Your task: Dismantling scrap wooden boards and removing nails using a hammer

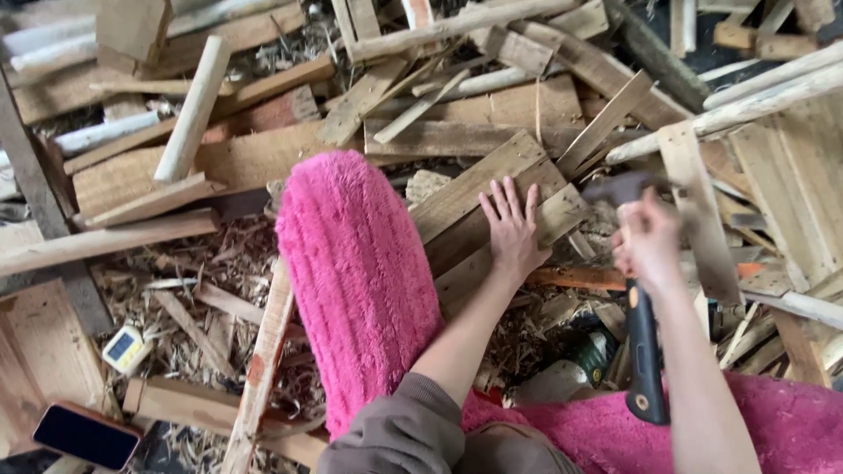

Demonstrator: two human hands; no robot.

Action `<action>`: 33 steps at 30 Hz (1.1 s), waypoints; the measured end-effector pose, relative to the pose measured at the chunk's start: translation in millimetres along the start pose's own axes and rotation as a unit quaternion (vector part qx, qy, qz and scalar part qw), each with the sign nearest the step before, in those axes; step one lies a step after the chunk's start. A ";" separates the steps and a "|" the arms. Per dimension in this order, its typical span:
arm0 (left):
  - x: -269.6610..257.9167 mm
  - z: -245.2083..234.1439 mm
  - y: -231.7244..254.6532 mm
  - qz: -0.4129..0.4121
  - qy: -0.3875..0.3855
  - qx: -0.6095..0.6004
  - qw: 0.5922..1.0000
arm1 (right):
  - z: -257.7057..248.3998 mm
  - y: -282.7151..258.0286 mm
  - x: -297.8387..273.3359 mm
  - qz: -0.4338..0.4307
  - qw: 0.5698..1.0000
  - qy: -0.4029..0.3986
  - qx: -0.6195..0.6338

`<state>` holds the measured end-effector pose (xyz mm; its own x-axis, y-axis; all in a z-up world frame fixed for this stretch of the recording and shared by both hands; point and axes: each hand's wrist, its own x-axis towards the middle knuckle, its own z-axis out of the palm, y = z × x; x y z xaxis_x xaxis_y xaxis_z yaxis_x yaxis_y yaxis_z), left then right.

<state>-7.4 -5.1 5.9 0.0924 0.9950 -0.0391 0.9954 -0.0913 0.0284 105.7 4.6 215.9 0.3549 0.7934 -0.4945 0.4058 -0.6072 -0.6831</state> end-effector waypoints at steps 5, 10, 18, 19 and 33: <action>-1.7 -8.4 -3.9 -0.004 0.019 0.009 1.000 | -1.0 -15.8 -13.7 -0.037 0.998 0.028 0.030; 17.8 49.2 16.6 0.015 -0.106 -0.054 0.993 | 9.0 45.5 16.3 -0.093 0.995 0.036 0.001; 13.7 56.8 20.5 0.003 -0.052 -0.059 0.997 | 7.2 66.3 42.4 -0.063 0.998 0.014 0.019; 15.8 59.1 20.3 0.005 -0.050 -0.058 0.997 | 4.0 61.3 42.9 -0.063 0.998 0.016 0.020; 15.4 34.9 10.3 0.028 -0.116 -0.035 0.992 | 10.0 40.5 16.1 -0.110 0.994 0.000 -0.004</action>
<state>5.1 7.8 -29.2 0.1583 0.9517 -0.2633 0.9852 -0.1344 0.1065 119.5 -6.8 174.9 0.2562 0.9072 -0.3337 0.4808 -0.4190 -0.7702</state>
